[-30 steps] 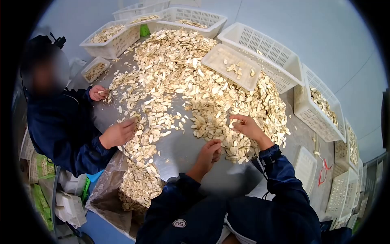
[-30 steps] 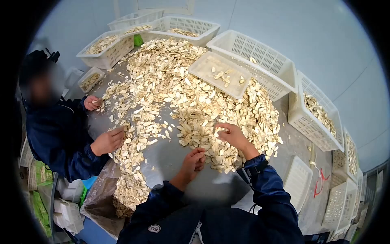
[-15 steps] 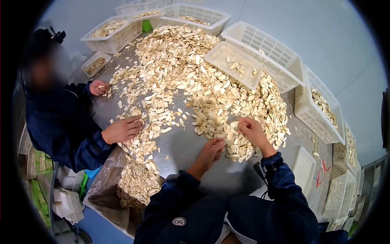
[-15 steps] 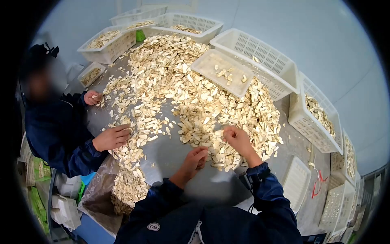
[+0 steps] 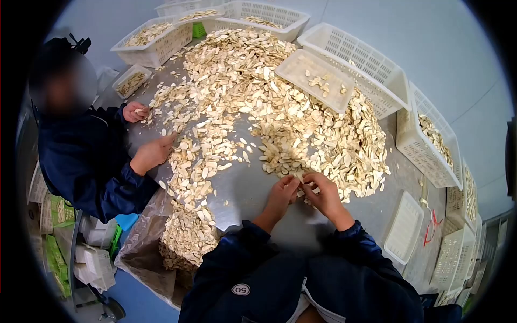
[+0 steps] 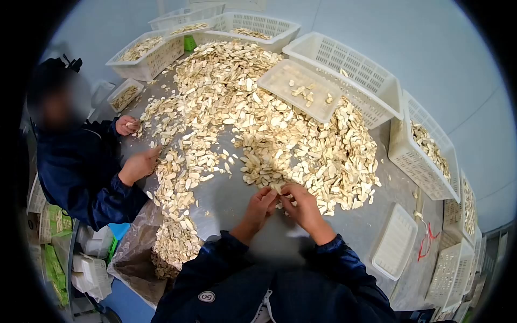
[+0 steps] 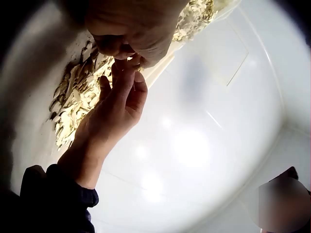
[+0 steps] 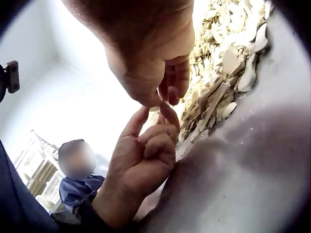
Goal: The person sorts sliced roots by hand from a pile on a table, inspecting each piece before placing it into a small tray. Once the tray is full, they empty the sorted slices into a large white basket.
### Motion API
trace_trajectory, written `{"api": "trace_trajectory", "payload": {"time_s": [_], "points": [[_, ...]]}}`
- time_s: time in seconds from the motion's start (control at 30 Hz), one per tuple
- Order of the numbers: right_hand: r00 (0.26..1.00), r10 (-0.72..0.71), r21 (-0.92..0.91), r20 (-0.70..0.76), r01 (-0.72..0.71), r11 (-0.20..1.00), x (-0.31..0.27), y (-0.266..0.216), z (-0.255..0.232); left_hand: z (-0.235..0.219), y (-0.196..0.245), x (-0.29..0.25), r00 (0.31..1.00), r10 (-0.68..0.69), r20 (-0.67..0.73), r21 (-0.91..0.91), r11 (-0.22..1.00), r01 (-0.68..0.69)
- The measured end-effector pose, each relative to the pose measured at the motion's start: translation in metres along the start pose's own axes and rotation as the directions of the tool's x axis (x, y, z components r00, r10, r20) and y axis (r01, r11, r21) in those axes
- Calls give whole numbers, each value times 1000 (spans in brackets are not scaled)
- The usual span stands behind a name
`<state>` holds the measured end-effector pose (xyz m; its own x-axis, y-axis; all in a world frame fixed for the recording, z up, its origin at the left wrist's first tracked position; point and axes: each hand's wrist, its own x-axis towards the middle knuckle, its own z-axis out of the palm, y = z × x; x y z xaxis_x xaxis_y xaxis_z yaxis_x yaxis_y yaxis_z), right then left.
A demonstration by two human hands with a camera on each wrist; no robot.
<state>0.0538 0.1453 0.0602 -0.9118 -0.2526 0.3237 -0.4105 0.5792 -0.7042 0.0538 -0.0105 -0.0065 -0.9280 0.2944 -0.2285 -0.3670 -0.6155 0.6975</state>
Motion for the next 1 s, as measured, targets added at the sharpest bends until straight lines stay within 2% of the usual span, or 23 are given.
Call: {"api": "trace_trajectory", "payload": {"time_s": [0.07,0.27,0.37,0.4,0.47,0.57,0.67,0.77,0.83,0.9,1.0], "points": [[1000,-2,37,0,2,999,0,-5,1,0,0,0,1000,-1,0,8,1000,1],[998,-23,-12,-51,22,1000,1,-3,4,-3,0,0,999,-24,30,19,1000,24],[977,215,-6,-2,-215,977,-2,-4,1,-6,-3,2,999,-26,48,-18,999,26],[955,297,151,11,-295,943,-4,3,2,-8,-5,3,998,-30,53,-42,999,32],[893,445,446,75,-429,786,-7,21,6,-6,-2,0,998,-50,37,-65,997,52],[852,493,587,175,-493,642,-5,21,-1,3,10,-4,997,-80,-13,-78,994,79],[863,499,488,81,-471,734,-2,27,-9,-1,6,-1,996,-87,-9,-138,987,85],[916,395,379,-69,-342,860,-4,61,-15,-9,5,0,995,-93,23,-201,975,96],[928,300,167,-222,-267,949,3,41,-23,-8,9,-1,994,-108,4,-218,970,106],[928,187,-41,-322,-211,977,7,30,-24,-12,8,0,994,-104,17,-254,962,105],[963,270,-52,-10,-270,961,-3,34,-26,-11,6,1,997,-70,-39,-265,963,57]]}}
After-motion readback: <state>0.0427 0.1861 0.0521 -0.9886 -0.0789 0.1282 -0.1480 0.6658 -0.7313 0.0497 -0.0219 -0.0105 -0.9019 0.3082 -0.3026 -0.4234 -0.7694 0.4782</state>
